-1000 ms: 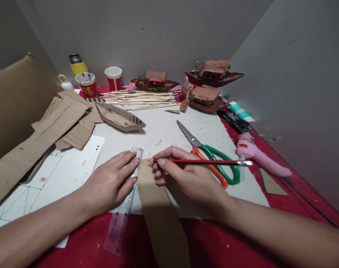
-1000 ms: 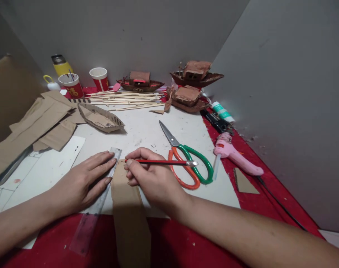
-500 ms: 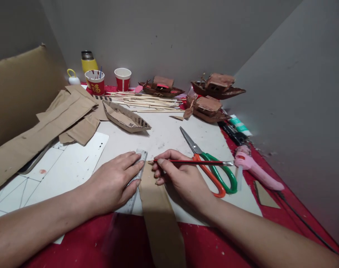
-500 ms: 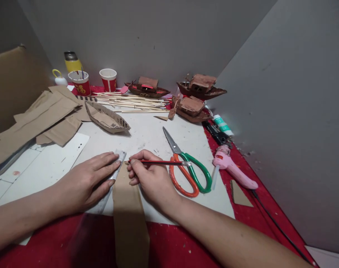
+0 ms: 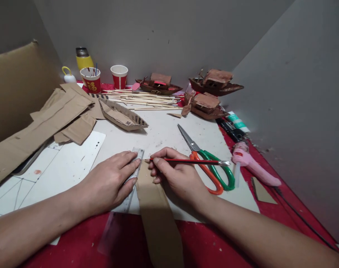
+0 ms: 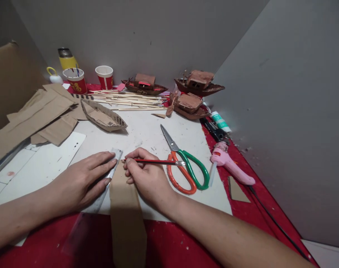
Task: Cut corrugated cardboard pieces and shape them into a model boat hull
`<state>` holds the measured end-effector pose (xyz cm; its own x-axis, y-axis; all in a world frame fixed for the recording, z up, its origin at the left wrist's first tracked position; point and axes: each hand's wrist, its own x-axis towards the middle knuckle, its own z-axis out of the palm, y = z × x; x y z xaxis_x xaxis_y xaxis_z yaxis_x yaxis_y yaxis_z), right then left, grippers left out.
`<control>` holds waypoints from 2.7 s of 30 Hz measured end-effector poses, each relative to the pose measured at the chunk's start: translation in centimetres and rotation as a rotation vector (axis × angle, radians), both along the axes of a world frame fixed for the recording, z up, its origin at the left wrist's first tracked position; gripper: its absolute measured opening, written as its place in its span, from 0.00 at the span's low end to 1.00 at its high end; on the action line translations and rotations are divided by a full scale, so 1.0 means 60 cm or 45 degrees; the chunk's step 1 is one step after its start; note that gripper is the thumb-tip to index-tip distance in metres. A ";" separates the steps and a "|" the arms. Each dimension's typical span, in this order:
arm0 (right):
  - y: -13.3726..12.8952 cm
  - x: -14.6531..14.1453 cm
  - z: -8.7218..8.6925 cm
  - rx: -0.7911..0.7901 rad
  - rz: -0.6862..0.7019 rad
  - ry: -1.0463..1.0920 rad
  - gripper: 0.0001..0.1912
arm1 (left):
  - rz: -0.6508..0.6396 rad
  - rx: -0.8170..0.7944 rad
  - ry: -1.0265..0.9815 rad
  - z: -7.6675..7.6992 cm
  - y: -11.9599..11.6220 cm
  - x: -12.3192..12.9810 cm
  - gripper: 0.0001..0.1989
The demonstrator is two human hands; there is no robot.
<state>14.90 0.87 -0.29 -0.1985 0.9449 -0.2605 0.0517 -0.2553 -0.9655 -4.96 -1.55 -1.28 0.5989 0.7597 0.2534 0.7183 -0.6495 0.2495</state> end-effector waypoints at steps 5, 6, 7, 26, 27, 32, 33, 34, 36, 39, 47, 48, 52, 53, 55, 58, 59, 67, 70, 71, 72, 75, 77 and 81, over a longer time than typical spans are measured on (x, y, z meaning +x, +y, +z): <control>0.000 0.001 0.002 -0.005 0.012 -0.033 0.10 | -0.009 -0.024 0.023 0.005 -0.002 -0.002 0.22; 0.001 0.001 0.002 0.001 0.016 -0.038 0.10 | -0.010 -0.027 0.021 0.005 -0.002 -0.002 0.22; 0.001 0.001 0.002 0.008 0.018 -0.039 0.10 | -0.009 -0.030 0.017 0.006 -0.002 -0.002 0.22; -0.001 0.001 -0.015 0.081 0.090 -0.057 0.07 | 0.001 -0.056 0.007 0.008 -0.002 0.000 0.22; -0.001 0.001 -0.016 0.086 0.092 -0.054 0.08 | -0.001 -0.048 0.009 0.008 -0.002 0.000 0.22; -0.001 0.004 -0.021 0.134 0.123 -0.060 0.07 | -0.011 -0.007 0.024 0.008 -0.001 0.002 0.22; -0.001 0.004 -0.022 0.148 0.130 -0.074 0.07 | -0.010 -0.008 0.027 0.008 -0.001 0.002 0.22; 0.000 0.004 -0.022 0.158 0.136 -0.091 0.07 | -0.009 -0.011 0.031 0.009 -0.001 0.002 0.22; 0.001 0.004 -0.020 0.167 0.147 -0.113 0.07 | -0.006 -0.012 0.035 0.010 -0.001 0.002 0.22; 0.002 0.002 -0.016 0.172 0.167 -0.147 0.07 | -0.010 -0.007 0.034 0.011 -0.001 0.003 0.22; 0.002 0.004 -0.009 0.299 0.220 -0.310 0.07 | -0.029 0.015 0.033 0.010 0.000 0.003 0.22; 0.003 0.005 -0.009 0.304 0.223 -0.312 0.07 | -0.030 0.020 0.035 0.010 0.000 0.003 0.22; 0.005 0.005 -0.013 0.290 0.222 -0.270 0.06 | -0.036 0.025 0.056 0.008 0.000 0.002 0.23; 0.006 0.006 -0.014 0.278 0.220 -0.259 0.06 | -0.039 0.025 0.058 0.008 0.000 0.002 0.23; 0.006 0.006 -0.014 0.255 0.223 -0.251 0.07 | -0.043 0.026 0.055 0.009 -0.001 0.002 0.23; 0.007 0.005 -0.011 0.242 0.248 -0.255 0.07 | -0.049 0.020 0.052 0.009 0.000 0.002 0.22; 0.006 0.005 -0.009 0.245 0.259 -0.261 0.08 | -0.050 0.017 0.054 0.009 0.000 0.002 0.22; 0.001 0.003 0.010 0.314 0.375 -0.351 0.07 | -0.053 0.020 0.093 0.010 0.004 0.004 0.22; -0.002 0.002 0.016 0.325 0.412 -0.383 0.07 | -0.054 0.030 0.096 0.011 0.002 0.003 0.22; -0.002 0.001 0.018 0.322 0.423 -0.393 0.07 | -0.055 0.031 0.095 0.011 0.002 0.003 0.22; -0.003 0.000 0.019 0.315 0.431 -0.401 0.07 | -0.055 0.029 0.094 0.010 0.002 0.003 0.22; -0.004 -0.002 0.022 0.304 0.467 -0.426 0.08 | -0.051 0.033 0.098 0.009 0.003 0.003 0.22; -0.005 -0.003 0.023 0.318 0.481 -0.438 0.08 | -0.047 0.035 0.107 0.008 0.003 0.003 0.22; -0.008 -0.003 0.026 0.323 0.516 -0.434 0.09 | -0.047 0.045 0.108 0.008 0.002 0.002 0.22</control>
